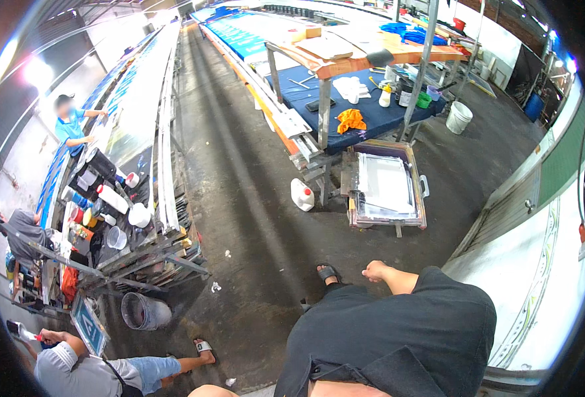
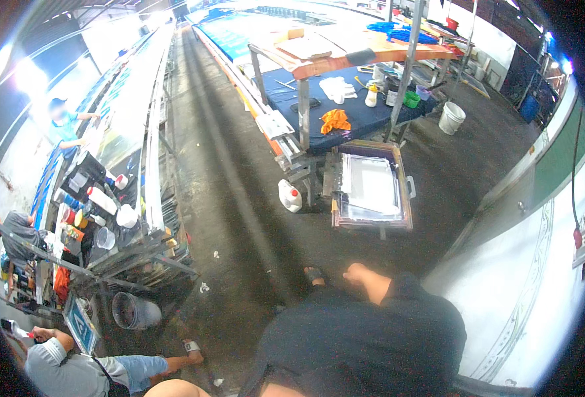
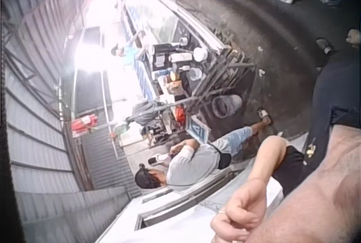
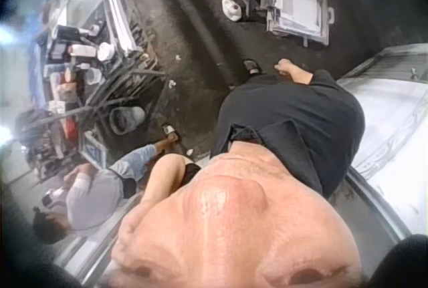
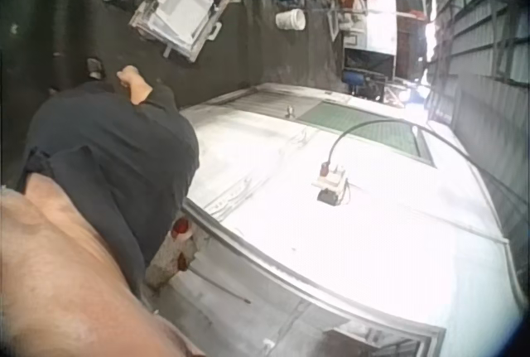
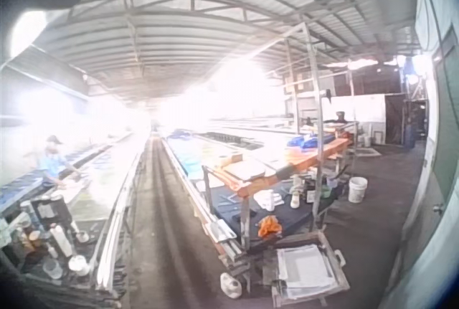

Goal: The person retrieves a paint tray from a high shelf, then walks to a workbench to receive a paint can. They open a large bucket of white paint, scoop some into the can using a spatula, and later pick up a squeeze bottle to add a liquid additive to the mixture.

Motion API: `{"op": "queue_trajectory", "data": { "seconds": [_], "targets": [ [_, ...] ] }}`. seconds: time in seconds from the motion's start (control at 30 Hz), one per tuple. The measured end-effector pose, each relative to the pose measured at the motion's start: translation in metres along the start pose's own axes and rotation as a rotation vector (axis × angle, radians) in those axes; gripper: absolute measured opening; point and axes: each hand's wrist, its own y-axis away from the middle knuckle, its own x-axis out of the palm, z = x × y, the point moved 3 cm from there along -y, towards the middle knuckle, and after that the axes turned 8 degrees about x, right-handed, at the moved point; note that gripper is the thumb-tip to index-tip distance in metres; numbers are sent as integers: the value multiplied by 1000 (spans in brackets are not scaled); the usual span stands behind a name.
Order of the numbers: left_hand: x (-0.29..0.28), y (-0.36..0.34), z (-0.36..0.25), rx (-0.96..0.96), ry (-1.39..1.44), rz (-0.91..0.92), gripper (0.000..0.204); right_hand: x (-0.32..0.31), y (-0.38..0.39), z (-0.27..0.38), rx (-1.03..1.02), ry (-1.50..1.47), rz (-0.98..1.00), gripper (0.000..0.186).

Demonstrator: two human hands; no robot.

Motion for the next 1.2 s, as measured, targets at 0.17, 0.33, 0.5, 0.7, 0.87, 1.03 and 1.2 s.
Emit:
{"op": "queue_trajectory", "data": {
  "seconds": [0.17,0.33,0.5,0.7,0.87,1.03,1.2],
  "targets": [
    [11,26,22,-155,67,-2,37,-20,-1,7,14,-38,-28,36],
    [19,61,36,-351,84,-40,37,-36,-12,38,-92,98,-81,38],
    [24,98,47,-523,78,-103,37,-36,-21,78,-247,144,-77,38],
    [24,134,47,-670,43,-191,38,-30,-33,114,-317,196,-19,39],
    [19,150,42,-716,7,-243,38,-26,-35,120,-385,243,-29,39],
    [23,157,45,-722,5,-271,38,-25,-30,105,-311,226,18,40],
    [30,148,50,-680,16,-296,39,-27,-27,84,-328,227,-15,41]
  ]
}}
